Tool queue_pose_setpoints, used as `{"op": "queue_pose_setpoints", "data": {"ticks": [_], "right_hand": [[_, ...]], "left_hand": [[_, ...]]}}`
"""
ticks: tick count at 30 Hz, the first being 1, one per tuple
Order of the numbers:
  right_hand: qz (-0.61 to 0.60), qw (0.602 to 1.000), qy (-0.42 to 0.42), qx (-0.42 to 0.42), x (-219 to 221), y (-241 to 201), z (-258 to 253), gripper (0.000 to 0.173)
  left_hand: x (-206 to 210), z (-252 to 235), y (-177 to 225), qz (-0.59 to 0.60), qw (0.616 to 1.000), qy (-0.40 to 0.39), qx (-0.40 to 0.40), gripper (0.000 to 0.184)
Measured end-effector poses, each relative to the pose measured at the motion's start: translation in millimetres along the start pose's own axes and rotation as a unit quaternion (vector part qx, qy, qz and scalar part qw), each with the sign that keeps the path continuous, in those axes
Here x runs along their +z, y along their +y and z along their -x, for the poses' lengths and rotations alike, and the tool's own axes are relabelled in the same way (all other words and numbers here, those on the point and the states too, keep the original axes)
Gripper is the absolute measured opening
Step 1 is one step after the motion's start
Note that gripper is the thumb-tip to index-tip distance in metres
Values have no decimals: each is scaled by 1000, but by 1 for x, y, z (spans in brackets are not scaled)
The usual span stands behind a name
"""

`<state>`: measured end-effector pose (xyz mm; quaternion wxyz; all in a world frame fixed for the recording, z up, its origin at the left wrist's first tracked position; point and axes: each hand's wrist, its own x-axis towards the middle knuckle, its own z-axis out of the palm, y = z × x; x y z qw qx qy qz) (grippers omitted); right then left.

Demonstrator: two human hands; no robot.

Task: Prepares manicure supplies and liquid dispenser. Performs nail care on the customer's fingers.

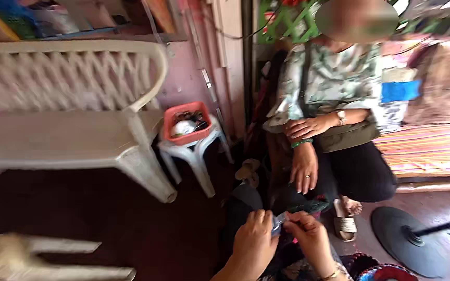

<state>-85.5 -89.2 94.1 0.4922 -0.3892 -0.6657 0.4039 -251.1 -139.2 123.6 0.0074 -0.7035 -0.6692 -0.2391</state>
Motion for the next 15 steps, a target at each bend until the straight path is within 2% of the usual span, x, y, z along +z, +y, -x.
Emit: {"op": "queue_pose_setpoints", "data": {"ticks": [2, 4, 12, 15], "right_hand": [[-51, 997, -7, 56, -8, 2, -5, 7], [-101, 990, -11, 97, -12, 4, -12, 7], [-70, 989, -47, 119, -6, 5, -9, 15], [-69, 989, -47, 121, -3, 2, -5, 16]], "left_hand": [[8, 0, -2, 22, 1000, 13, 4, 51], [14, 0, -9, 9, 1000, 11, 2, 55], [8, 0, 1, -77, 996, -28, 27, 55], [9, 1, 2, -123, 991, 0, 47, 52]]}}
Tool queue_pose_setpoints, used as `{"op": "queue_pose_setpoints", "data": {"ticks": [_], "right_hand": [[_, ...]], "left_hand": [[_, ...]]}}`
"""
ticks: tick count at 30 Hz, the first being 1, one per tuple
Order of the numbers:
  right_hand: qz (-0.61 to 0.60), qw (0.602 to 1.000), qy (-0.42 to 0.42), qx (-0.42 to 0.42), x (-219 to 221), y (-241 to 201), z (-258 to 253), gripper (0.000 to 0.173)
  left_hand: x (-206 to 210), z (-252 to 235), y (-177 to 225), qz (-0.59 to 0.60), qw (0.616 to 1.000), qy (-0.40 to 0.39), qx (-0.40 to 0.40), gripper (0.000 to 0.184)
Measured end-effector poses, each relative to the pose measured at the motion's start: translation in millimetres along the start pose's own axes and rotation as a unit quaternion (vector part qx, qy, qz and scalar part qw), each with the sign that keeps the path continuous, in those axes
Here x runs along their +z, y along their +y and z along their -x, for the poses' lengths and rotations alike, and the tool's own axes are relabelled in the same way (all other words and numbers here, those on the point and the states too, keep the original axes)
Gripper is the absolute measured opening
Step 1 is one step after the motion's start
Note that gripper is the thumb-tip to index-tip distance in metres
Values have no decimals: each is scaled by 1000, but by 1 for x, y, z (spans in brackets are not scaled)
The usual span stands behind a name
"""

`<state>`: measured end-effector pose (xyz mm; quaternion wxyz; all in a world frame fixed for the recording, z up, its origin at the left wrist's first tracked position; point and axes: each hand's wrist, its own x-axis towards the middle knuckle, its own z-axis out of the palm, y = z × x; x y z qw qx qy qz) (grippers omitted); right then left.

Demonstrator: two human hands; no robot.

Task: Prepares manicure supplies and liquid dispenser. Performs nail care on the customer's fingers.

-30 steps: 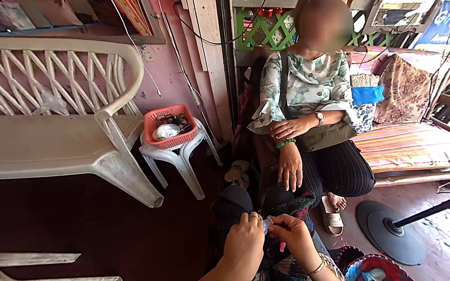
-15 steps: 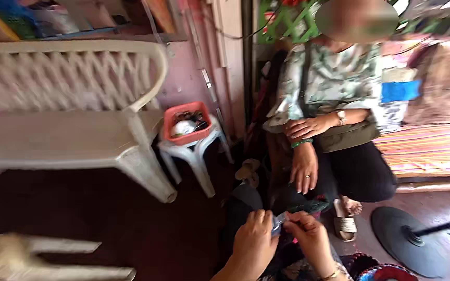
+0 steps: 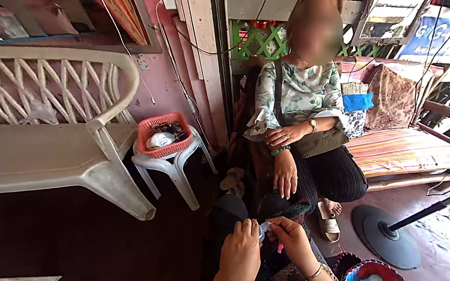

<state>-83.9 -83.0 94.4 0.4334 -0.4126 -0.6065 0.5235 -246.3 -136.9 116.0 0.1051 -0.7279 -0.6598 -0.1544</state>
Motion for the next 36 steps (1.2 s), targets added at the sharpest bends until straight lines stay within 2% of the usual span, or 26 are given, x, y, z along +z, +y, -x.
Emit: {"op": "queue_pose_setpoints", "data": {"ticks": [9, 15, 18, 21, 24, 26, 29, 33, 36], "right_hand": [[16, 999, 12, 27, -1, -2, 0, 15], [65, 998, 14, 6, 1, 0, -2, 16], [135, 990, 25, -36, 2, 4, 2, 22], [171, 983, 26, -67, 2, 6, 1, 24], [149, 988, 8, -48, 2, 5, 0, 27], [146, 988, 24, -41, 2, 4, -1, 27], [118, 993, 5, 0, 0, 0, -4, 25], [22, 999, 17, 45, -2, -6, -1, 19], [19, 999, 7, 51, -1, -6, -2, 22]], "left_hand": [[4, -1, 1, -17, 1000, 4, 12, 50], [5, -3, 2, -32, 999, -17, 7, 51], [4, -4, 9, -31, 999, -33, 2, 47], [-5, -6, 10, 14, 997, -78, -10, 42], [-18, -13, 13, 5, 989, -147, -30, 46], [-15, -13, 15, -24, 994, -105, -11, 43], [-12, -10, 19, -95, 994, -46, 16, 38], [-12, -10, 19, -85, 995, -45, 17, 39], [-6, -10, 20, -102, 994, -24, 18, 38]]}}
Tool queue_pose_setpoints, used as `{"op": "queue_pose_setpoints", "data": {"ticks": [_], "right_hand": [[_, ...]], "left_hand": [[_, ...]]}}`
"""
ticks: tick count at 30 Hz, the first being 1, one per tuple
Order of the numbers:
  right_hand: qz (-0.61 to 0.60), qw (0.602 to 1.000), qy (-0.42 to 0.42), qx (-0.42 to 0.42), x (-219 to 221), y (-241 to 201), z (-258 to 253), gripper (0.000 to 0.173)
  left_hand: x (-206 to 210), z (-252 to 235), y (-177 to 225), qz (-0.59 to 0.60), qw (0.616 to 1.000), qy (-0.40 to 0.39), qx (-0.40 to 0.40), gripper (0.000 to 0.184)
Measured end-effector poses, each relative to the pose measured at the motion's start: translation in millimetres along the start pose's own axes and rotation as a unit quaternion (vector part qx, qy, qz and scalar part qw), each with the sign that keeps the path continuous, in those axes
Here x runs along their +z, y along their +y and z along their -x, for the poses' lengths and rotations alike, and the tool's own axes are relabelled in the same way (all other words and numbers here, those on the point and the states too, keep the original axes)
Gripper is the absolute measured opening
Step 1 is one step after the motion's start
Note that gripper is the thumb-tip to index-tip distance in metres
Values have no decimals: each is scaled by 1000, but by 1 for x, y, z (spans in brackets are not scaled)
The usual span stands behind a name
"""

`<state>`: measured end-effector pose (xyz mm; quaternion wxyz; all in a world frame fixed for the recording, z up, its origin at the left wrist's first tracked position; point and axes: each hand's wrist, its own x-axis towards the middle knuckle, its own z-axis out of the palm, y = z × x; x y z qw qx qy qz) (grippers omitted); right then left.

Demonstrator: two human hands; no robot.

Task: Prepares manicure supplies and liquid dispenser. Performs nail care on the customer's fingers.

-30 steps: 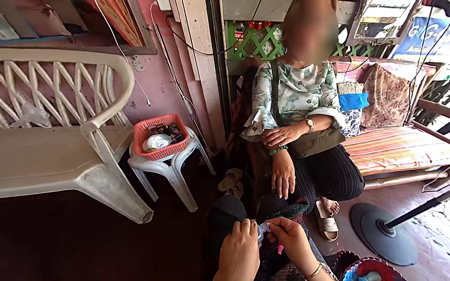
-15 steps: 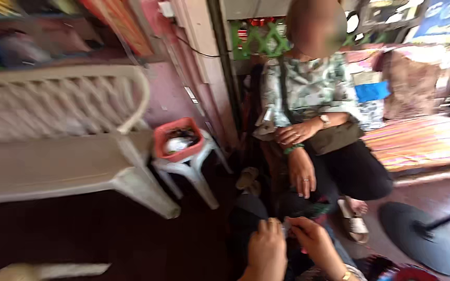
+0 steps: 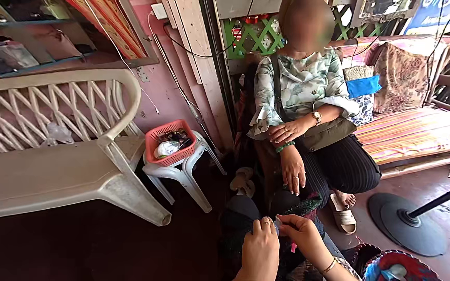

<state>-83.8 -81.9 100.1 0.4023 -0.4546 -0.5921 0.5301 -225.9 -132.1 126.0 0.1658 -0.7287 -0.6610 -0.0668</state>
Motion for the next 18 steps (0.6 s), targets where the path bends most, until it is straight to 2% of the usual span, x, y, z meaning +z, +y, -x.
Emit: {"op": "queue_pose_setpoints", "data": {"ticks": [3, 6, 8, 11, 14, 18], "right_hand": [[-29, 999, 25, -26, -4, 4, -3, 11], [-90, 993, 50, -63, -17, -4, -12, 10], [-43, 990, 70, -111, -20, -12, -16, 12], [55, 986, 35, -153, -18, -27, -13, 16], [-13, 994, 13, -103, -27, -34, -7, 14], [-179, 982, -54, 21, -45, -27, 0, 19]], "left_hand": [[-3, -6, -9, 112, 992, -48, -28, 47], [5, -13, -25, 262, 962, 28, -74, 55], [3, -15, -27, 290, 953, 51, -71, 56], [-10, -14, -23, 322, 944, 25, -63, 53], [-3, -13, -39, 367, 927, 32, -75, 52], [17, -4, -68, 505, 858, 29, -86, 52]]}}
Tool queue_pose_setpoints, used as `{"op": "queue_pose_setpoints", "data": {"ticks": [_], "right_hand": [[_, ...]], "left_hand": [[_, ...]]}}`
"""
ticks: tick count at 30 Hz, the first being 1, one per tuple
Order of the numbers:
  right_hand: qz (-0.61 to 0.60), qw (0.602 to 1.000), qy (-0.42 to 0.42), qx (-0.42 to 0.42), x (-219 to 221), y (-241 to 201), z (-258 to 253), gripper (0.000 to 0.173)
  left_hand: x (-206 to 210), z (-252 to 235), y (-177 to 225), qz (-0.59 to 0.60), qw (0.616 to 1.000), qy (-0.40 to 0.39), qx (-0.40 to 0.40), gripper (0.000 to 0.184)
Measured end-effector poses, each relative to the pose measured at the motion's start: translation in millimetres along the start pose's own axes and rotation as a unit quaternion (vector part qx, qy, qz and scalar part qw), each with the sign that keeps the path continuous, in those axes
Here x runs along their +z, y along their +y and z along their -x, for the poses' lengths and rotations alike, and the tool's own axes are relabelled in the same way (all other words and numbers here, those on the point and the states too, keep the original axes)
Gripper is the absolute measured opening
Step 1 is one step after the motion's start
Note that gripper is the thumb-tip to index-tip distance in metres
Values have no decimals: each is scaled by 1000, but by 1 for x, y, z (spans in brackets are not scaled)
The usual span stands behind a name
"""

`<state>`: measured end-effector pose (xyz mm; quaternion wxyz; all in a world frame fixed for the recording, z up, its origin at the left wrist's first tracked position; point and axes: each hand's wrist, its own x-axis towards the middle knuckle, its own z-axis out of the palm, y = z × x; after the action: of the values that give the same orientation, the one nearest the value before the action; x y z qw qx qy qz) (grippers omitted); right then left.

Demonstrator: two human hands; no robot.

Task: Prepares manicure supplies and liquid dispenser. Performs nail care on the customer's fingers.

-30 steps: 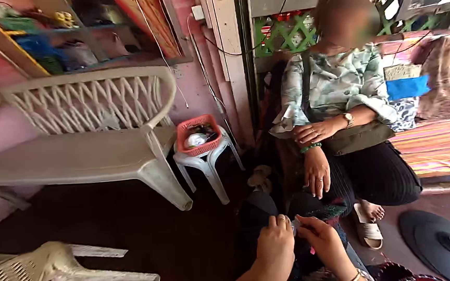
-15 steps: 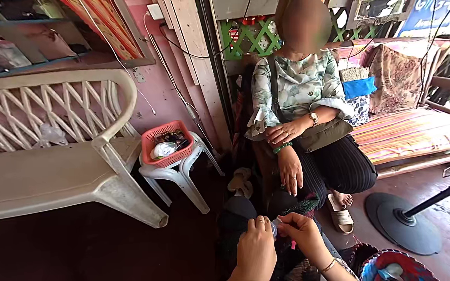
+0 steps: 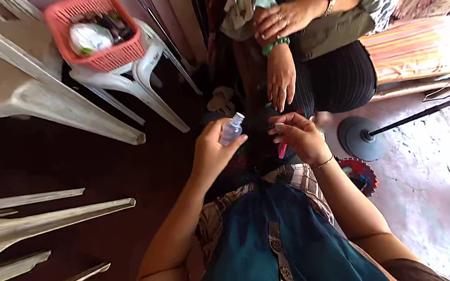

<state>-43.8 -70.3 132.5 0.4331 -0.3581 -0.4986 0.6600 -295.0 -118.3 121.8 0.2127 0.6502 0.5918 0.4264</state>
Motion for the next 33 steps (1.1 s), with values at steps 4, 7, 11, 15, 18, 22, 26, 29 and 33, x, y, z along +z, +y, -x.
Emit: {"op": "queue_pose_setpoints", "data": {"ticks": [4, 7, 11, 15, 18, 22, 26, 29, 33], "right_hand": [[169, 980, -69, -78, -9, 15, 12, 17], [539, 808, -129, -201, 3, 36, 20, 25], [680, 673, -199, -214, 17, 78, 23, 16], [636, 716, -162, -238, 17, 60, 18, 21], [616, 721, -155, -279, 12, 32, 14, 27], [562, 724, -188, -354, -3, 18, 9, 25], [462, 787, -231, -337, -17, 14, 11, 27], [346, 861, -250, -277, -21, 22, 19, 32], [232, 916, -235, -229, -22, 23, 17, 30]], "left_hand": [[0, 17, -19, 103, 994, -6, -40, 48], [5, 26, -22, 104, 994, -13, -41, 49], [16, 28, -15, 118, 992, -27, -18, 48], [20, 34, -11, 112, 990, -79, 30, 66], [24, 44, -7, 103, 986, -121, 47, 66], [28, 49, 0, 136, 980, -133, 62, 57], [30, 49, 1, 229, 959, -152, 73, 56], [34, 50, 1, 281, 947, -143, 68, 56], [40, 45, 2, 289, 949, -108, 67, 55]]}}
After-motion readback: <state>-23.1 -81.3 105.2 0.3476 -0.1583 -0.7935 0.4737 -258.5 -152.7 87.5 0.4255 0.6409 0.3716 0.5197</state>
